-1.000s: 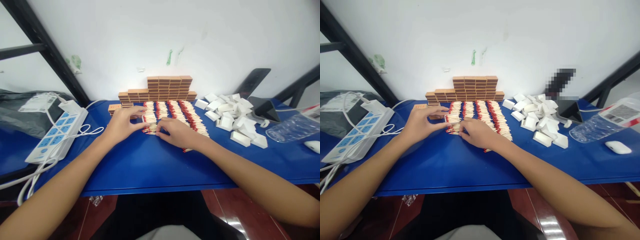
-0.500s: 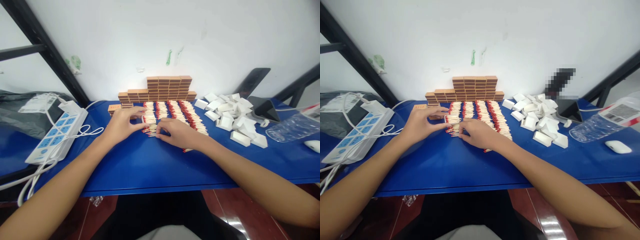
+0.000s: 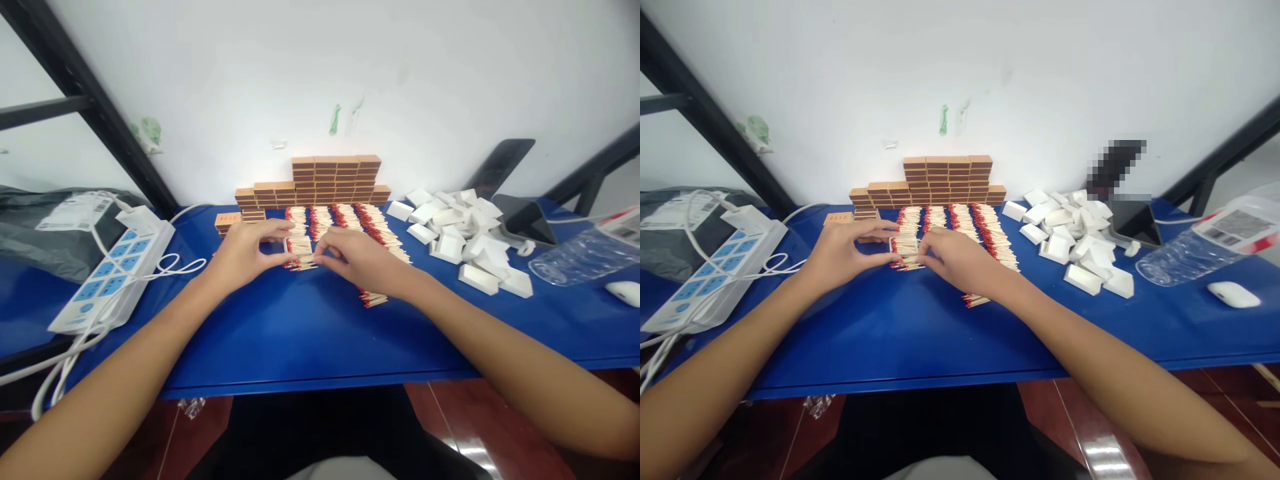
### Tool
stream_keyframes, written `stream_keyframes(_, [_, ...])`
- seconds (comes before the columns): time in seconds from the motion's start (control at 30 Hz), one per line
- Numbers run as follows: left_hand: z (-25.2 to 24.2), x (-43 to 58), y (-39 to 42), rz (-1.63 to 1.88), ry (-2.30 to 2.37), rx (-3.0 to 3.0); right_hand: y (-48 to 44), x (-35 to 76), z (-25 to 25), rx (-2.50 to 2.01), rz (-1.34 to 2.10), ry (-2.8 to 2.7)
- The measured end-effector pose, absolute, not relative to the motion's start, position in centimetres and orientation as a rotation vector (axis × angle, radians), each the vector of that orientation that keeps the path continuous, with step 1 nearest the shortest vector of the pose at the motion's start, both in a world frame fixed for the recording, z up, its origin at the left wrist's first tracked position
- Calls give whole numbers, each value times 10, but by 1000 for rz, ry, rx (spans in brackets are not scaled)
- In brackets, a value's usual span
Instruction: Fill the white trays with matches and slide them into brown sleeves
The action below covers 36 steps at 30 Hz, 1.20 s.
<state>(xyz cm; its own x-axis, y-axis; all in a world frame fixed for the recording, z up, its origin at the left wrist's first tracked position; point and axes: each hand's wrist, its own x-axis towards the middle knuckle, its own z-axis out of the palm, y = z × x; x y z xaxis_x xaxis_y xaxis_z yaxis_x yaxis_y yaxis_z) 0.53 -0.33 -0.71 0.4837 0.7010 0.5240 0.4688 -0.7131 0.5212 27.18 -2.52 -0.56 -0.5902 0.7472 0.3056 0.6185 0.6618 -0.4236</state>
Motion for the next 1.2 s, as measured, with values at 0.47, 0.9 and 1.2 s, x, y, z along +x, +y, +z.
stream_keyframes(0.47, [-4, 12, -10, 1144, 989, 2381, -24, 270, -9, -1024, 186, -2220])
stream_keyframes(0.9, [-3, 8, -6, 1156, 1059, 2394, -29, 261, -18, -1157, 376, -2518])
stream_keyframes(1.2, [-1, 8, -7, 1141, 1082, 2375, -28, 258, -26, -1099, 323, -2488])
